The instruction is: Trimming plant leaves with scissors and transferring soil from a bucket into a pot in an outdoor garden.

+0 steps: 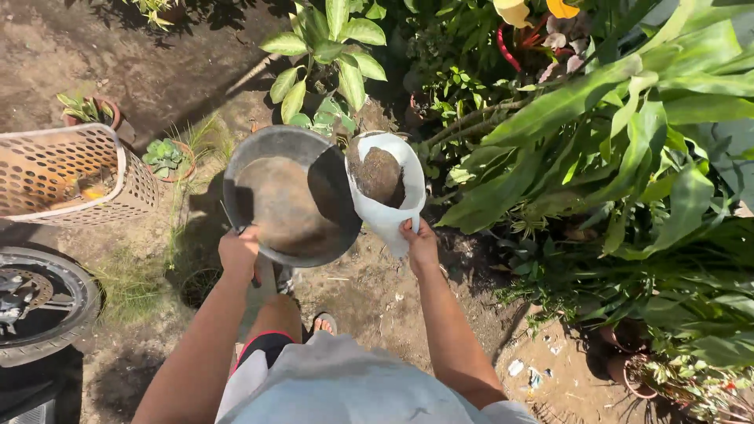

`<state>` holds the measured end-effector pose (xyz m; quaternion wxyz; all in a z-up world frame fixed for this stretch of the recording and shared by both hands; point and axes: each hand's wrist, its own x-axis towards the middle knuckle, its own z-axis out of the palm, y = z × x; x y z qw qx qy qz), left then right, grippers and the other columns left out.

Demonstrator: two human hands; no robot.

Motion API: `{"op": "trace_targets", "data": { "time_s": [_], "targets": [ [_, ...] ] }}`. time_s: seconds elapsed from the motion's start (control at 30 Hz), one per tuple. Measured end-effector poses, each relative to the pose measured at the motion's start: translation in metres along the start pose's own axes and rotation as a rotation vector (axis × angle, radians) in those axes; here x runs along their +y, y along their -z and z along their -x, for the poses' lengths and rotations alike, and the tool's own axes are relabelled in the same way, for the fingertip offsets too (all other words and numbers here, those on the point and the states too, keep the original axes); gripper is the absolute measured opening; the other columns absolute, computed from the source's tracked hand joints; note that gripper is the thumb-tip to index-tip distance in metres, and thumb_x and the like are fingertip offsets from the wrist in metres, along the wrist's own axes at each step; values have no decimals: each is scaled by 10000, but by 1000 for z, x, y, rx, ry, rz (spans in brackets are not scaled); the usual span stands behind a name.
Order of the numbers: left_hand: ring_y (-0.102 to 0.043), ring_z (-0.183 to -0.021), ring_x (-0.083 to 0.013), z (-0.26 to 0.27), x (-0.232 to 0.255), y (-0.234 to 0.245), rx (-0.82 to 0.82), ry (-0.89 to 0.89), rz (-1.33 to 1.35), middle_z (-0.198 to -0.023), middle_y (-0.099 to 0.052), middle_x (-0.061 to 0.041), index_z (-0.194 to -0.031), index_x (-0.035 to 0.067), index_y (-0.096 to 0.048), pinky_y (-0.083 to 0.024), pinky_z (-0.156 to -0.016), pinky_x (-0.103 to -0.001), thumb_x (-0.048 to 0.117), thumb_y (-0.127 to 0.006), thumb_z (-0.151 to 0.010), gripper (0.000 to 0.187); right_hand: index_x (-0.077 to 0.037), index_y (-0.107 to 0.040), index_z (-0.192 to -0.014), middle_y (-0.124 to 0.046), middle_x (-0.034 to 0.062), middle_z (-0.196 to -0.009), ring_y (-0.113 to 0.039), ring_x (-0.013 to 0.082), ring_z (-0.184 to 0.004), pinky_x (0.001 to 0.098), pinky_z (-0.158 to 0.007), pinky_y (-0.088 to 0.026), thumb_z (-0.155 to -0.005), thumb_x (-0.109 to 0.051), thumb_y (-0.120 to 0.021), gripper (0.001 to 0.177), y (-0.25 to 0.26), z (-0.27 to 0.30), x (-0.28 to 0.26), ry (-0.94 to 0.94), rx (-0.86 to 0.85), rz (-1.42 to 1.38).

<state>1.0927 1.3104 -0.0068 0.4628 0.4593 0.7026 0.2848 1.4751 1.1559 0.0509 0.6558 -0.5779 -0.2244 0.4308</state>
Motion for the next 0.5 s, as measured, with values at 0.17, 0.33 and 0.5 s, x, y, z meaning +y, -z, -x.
{"op": "trace_targets", "data": {
  "time_s": [0.17,0.33,0.5],
  "targets": [
    [-472,-608,-102,-65,37,-11,5,67,537,-710,-575,23,-890,46,-687,-362,-558,-339,194,-729,-899,154,-101,-586,-852,-599,-32,-834,-508,91,-753,255,-707,-409,-911,49,-649,172,-32,-66,-1,-111,39,83],
    [-487,-593,-128,-148,89,-23,100,176,518,-715,-567,-17,-865,37,-642,-367,-563,-377,183,-720,-906,171,-78,-626,-849,-606,-23,-815,-494,89,-721,243,-657,-380,-883,67,-641,149,-61,-167,33,-46,-2,122],
    [-392,-602,-152,-280,97,-44,111,328,388,-687,-458,-6,-858,60,-561,-316,-598,-480,240,-702,-980,259,-104,-637,-835,-586,-45,-775,-476,77,-690,246,-634,-380,-879,36,-656,148,-110,-286,78,-198,137,126]
  ]
}}
